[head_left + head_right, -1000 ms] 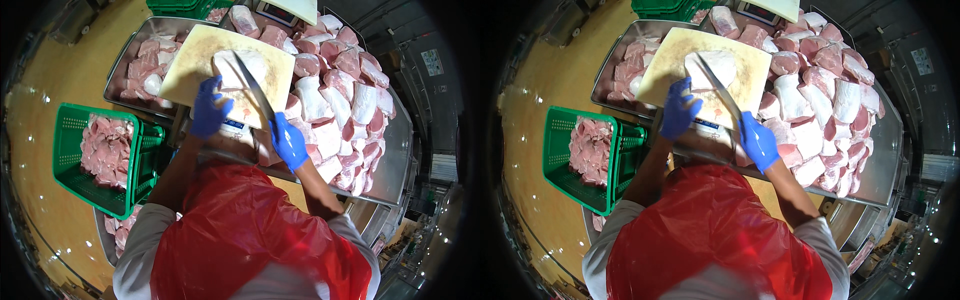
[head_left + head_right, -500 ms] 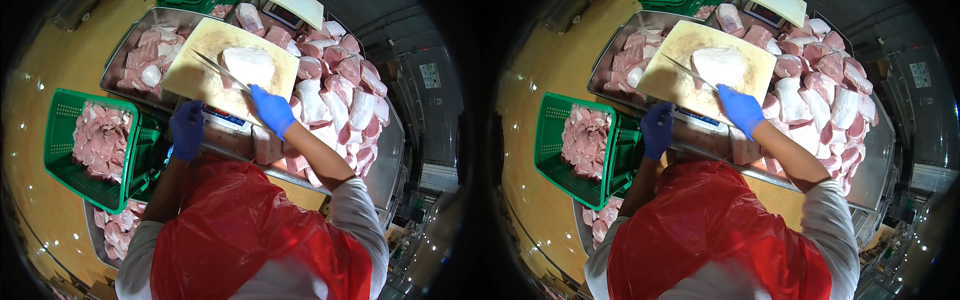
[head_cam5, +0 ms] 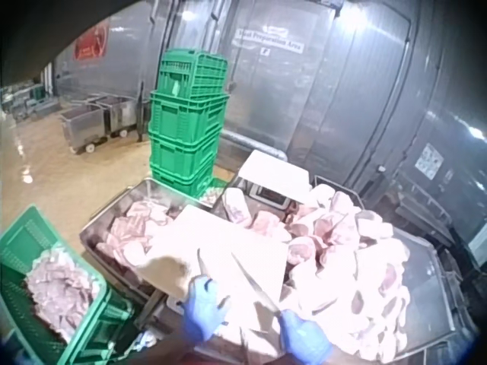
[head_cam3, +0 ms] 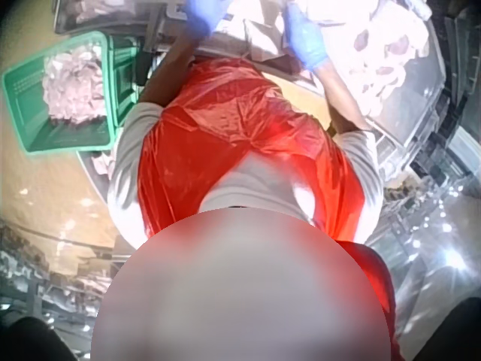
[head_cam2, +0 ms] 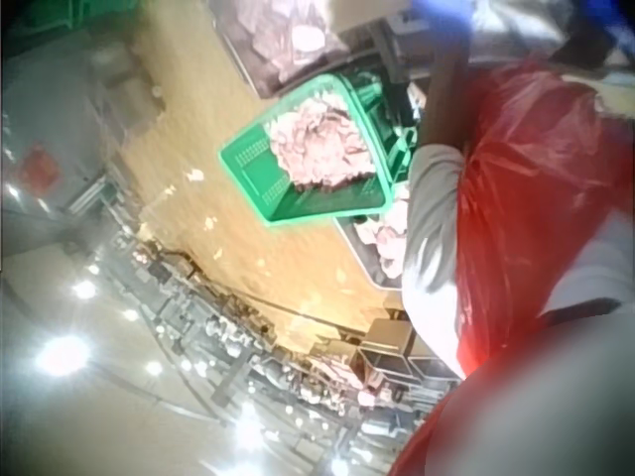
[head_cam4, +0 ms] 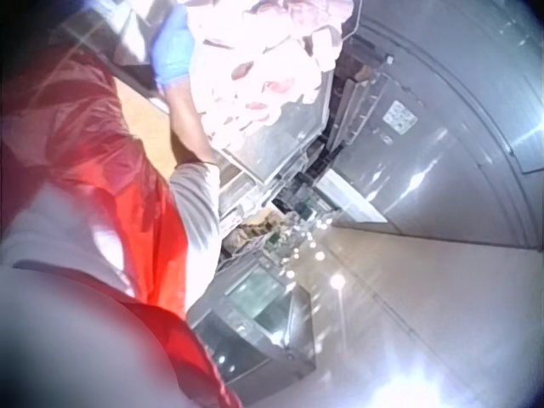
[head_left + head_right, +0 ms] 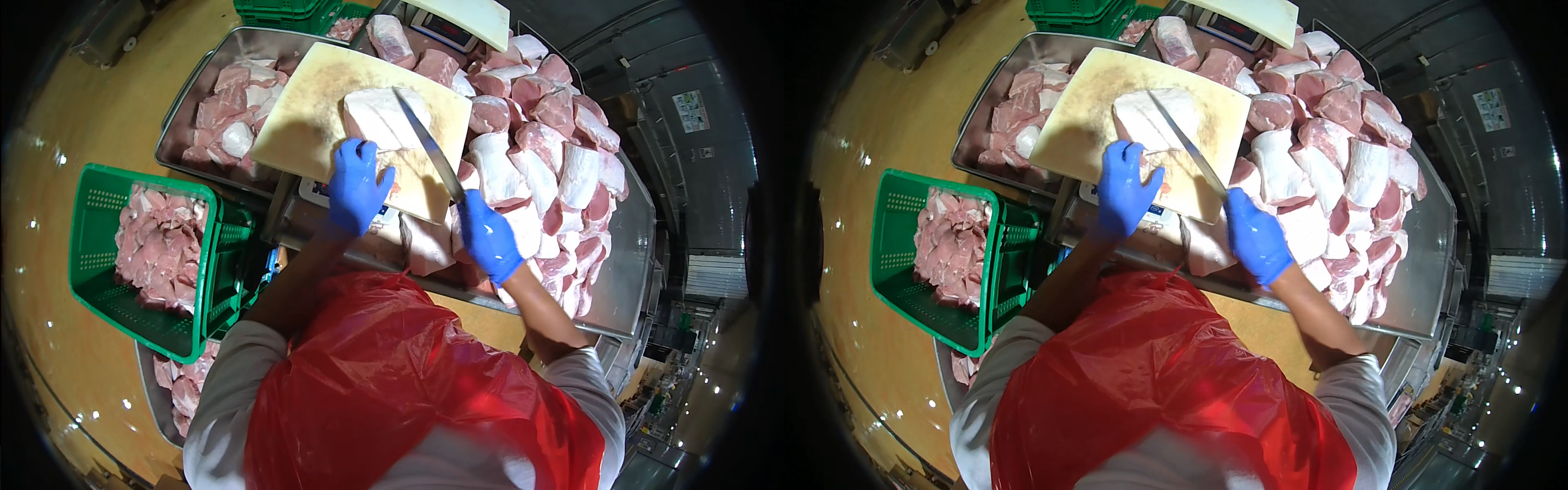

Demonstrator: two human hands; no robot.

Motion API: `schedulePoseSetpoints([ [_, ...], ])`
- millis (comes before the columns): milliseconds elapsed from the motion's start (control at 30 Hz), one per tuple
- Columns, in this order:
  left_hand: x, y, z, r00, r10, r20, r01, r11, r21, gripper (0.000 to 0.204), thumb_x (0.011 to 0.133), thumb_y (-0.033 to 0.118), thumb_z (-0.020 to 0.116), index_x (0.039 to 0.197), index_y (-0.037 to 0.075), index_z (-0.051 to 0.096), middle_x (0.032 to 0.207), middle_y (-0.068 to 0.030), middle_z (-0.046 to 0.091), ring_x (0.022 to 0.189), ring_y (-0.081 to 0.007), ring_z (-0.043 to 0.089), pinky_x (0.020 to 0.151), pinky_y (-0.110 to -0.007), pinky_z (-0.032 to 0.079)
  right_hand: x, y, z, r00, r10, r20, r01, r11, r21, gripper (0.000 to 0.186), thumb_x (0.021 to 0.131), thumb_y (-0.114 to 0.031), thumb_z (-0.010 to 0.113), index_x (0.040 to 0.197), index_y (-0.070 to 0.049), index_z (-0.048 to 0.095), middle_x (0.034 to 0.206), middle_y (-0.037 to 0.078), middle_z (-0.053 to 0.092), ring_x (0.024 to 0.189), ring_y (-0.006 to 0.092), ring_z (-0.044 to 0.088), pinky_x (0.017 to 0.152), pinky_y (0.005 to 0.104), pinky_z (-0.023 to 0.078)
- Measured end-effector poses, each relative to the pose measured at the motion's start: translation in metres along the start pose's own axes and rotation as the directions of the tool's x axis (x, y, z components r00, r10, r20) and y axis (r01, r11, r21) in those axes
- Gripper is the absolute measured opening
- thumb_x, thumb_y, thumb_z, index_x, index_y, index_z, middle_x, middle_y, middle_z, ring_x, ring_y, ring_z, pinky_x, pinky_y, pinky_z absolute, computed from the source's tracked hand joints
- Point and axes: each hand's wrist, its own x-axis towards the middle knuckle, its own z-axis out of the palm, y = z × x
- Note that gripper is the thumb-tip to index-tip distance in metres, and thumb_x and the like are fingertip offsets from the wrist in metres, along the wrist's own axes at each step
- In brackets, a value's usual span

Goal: The person uses a knife to trim fat from pork pieces on a cutting board. They place trimmed pieces into a green basket and continue processing additional cuts from a metal tray.

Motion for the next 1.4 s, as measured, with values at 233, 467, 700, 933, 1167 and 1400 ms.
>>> schedulePoseSetpoints([
  [233,-0.002,-0.051,0.001,0.994,-0.105,0.01,0.105,0.989,-0.1,0.007,0.075,0.004,0.07,0.079,0.007,0.064,0.077,-0.0109,0.062,0.074,-0.0332,0.062,0.068,-0.044,0.05,0.075,-0.061,0.059,0.984,0.165,-0.066,-0.152,0.973,0.173,0.032,0.092,-0.007,0.051,0.123,-0.002,0.044,0.095,0.026,0.062,0.073,0.0448,0.065,0.062,0.0508,0.053],
  [467,-0.004,-0.054,-0.01,0.993,-0.119,-0.006,0.118,0.987,-0.112,0.005,0.075,0.007,0.069,0.074,0.006,0.064,0.076,-0.0123,0.064,0.072,-0.0341,0.063,0.065,-0.044,0.05,0.147,-0.085,0.07,0.983,0.175,0.05,-0.177,0.983,0.042,0.018,0.095,-0.01,0.048,0.111,-0.003,0.044,0.09,0.025,0.064,0.076,0.0421,0.068,0.064,0.0506,0.055],
  [700,0.009,-0.046,-0.028,0.97,-0.236,0.063,0.244,0.942,-0.23,0.008,0.073,0.006,0.073,0.076,0.004,0.067,0.074,-0.0123,0.063,0.066,-0.0276,0.062,0.064,-0.036,0.05,0.059,-0.07,0.047,0.914,0.257,0.315,-0.203,0.96,-0.194,0.025,0.092,-0.007,0.051,0.116,-0.002,0.043,0.083,0.024,0.067,0.072,0.043,0.069,0.061,0.0501,0.056],
  [933,-0.008,-0.111,-0.167,0.867,-0.431,-0.251,0.378,0.896,-0.234,0.01,0.082,0.002,0.076,0.09,0.003,0.071,0.095,-0.0083,0.075,0.082,-0.0139,0.067,0.08,-0.029,0.054,-0.039,-0.041,-0.029,0.86,0.308,0.408,-0.276,0.951,-0.137,0.03,0.094,-0.015,0.058,0.12,-0.004,0.047,0.078,0.025,0.065,0.066,0.0425,0.066,0.055,0.0517,0.051],
  [1167,-0.01,-0.146,-0.287,0.907,-0.417,-0.064,0.283,0.49,0.825,0.032,0.09,0.019,0.064,0.116,-0.001,0.066,0.12,-0.0257,0.062,0.111,-0.0419,0.059,0.092,-0.049,0.05,-0.021,-0.032,0.004,0.802,0.597,-0.016,-0.517,0.706,0.484,0.023,0.104,-0.016,0.054,0.115,0.004,0.051,0.065,0.006,0.054,0.051,0.0105,0.052,0.044,0.0292,0.042],
  [1400,0.112,-0.127,-0.054,0.894,0.384,0.229,-0.337,0.915,-0.22,0.036,0.095,0.018,0.065,0.128,0.004,0.062,0.123,-0.0164,0.065,0.108,-0.0284,0.065,0.096,-0.036,0.051,0.063,-0.039,0.013,0.75,0.652,-0.108,-0.146,0.324,0.935,0.019,0.105,-0.015,0.052,0.119,-0.003,0.049,0.079,0.006,0.061,0.058,0.011,0.057,0.053,0.0265,0.045],
])
